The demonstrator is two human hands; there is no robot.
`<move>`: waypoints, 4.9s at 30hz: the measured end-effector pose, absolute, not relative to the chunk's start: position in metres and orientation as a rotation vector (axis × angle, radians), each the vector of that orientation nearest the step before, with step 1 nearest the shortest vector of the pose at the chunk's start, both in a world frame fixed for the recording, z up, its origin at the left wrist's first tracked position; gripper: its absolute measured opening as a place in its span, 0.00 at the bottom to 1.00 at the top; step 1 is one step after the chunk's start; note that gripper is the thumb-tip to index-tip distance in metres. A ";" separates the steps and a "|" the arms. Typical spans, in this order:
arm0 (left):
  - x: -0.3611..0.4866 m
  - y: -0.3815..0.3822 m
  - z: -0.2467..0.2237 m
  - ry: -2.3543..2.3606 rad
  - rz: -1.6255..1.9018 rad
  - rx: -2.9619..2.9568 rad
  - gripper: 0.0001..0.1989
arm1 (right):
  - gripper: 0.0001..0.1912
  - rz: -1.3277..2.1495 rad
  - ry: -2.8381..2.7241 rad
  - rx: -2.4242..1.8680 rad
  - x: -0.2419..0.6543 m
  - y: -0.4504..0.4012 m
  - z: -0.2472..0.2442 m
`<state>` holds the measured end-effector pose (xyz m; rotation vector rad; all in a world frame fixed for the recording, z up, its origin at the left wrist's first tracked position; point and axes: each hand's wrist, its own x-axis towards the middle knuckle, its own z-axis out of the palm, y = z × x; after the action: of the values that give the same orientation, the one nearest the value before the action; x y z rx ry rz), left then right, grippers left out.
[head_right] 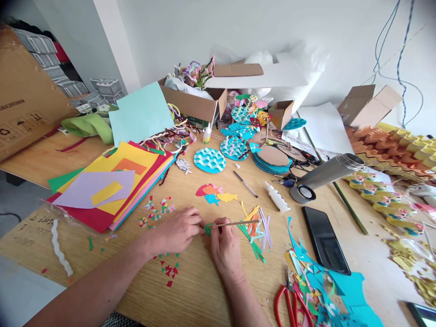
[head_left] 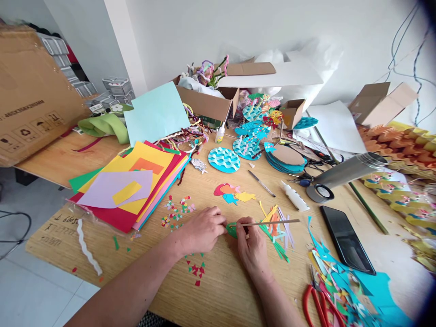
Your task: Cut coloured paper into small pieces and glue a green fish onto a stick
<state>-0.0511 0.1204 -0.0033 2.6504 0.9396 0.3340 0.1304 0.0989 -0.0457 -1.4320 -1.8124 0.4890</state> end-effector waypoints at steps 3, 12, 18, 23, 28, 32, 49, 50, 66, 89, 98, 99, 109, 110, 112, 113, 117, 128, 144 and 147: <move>-0.051 0.120 -0.003 0.940 0.330 2.651 0.11 | 0.06 0.485 -1.812 -1.437 0.130 0.099 -0.046; -0.052 0.121 -0.005 0.939 0.328 2.650 0.10 | 0.06 0.489 -1.825 -1.431 0.130 0.099 -0.046; -0.052 0.120 -0.006 0.930 0.330 2.653 0.10 | 0.07 0.483 -1.831 -1.430 0.130 0.099 -0.045; -0.052 0.121 -0.006 0.942 0.347 2.640 0.10 | 0.07 0.479 -1.842 -1.428 0.130 0.098 -0.043; -0.050 0.121 -0.006 1.013 0.363 2.640 0.09 | 0.07 0.473 -1.849 -1.425 0.129 0.099 -0.043; -0.047 0.120 -0.006 1.049 0.365 2.669 0.08 | 0.07 0.478 -1.853 -1.419 0.130 0.099 -0.043; -0.039 0.120 -0.011 1.081 0.341 2.744 0.06 | 0.07 0.474 -1.848 -1.430 0.129 0.099 -0.041; -0.039 0.120 -0.011 1.084 0.338 2.738 0.06 | 0.07 0.474 -1.847 -1.431 0.129 0.099 -0.041; -0.039 0.121 -0.012 1.128 0.335 2.673 0.07 | 0.09 0.509 -1.722 -1.474 0.131 0.099 -0.043; -0.064 0.133 0.006 1.102 0.955 2.153 0.10 | 0.08 0.510 -1.534 -1.450 0.139 0.095 -0.036; -0.092 0.142 0.016 1.195 1.352 1.350 0.26 | 0.08 0.558 -1.523 -1.440 0.132 0.087 -0.036; -0.092 0.142 0.015 1.226 1.364 1.294 0.27 | 0.08 0.564 -1.540 -1.419 0.130 0.086 -0.036; -0.088 0.146 0.003 1.066 1.466 1.117 0.33 | 0.05 0.777 -1.866 -1.223 0.096 0.073 -0.014; -0.088 0.147 0.002 1.060 1.472 1.113 0.34 | 0.05 0.775 -1.879 -1.208 0.091 0.074 -0.013; -0.088 0.147 0.000 1.052 1.482 1.111 0.35 | 0.06 0.723 -1.901 -1.185 0.082 0.074 -0.014; -0.088 0.147 0.000 1.053 1.484 1.112 0.35 | 0.06 0.687 -1.913 -1.172 0.079 0.075 -0.015; -0.089 0.147 -0.001 1.050 1.480 1.122 0.34 | 0.06 0.594 -1.981 -1.099 0.072 0.076 -0.026; -0.086 0.144 0.002 1.104 1.422 1.163 0.35 | 0.05 0.558 -2.069 -1.045 0.074 0.078 -0.034; -0.080 0.135 0.001 1.171 1.170 1.495 0.32 | 0.08 0.572 -1.758 -1.382 0.130 0.095 0.006; -0.071 0.131 0.002 1.072 0.996 1.791 0.29 | 0.09 0.522 -1.749 -1.414 0.145 0.103 0.000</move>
<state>-0.0712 0.1307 0.0020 1.7910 1.0716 0.9956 0.1448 0.1032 0.0001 -1.4136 -1.7495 0.5215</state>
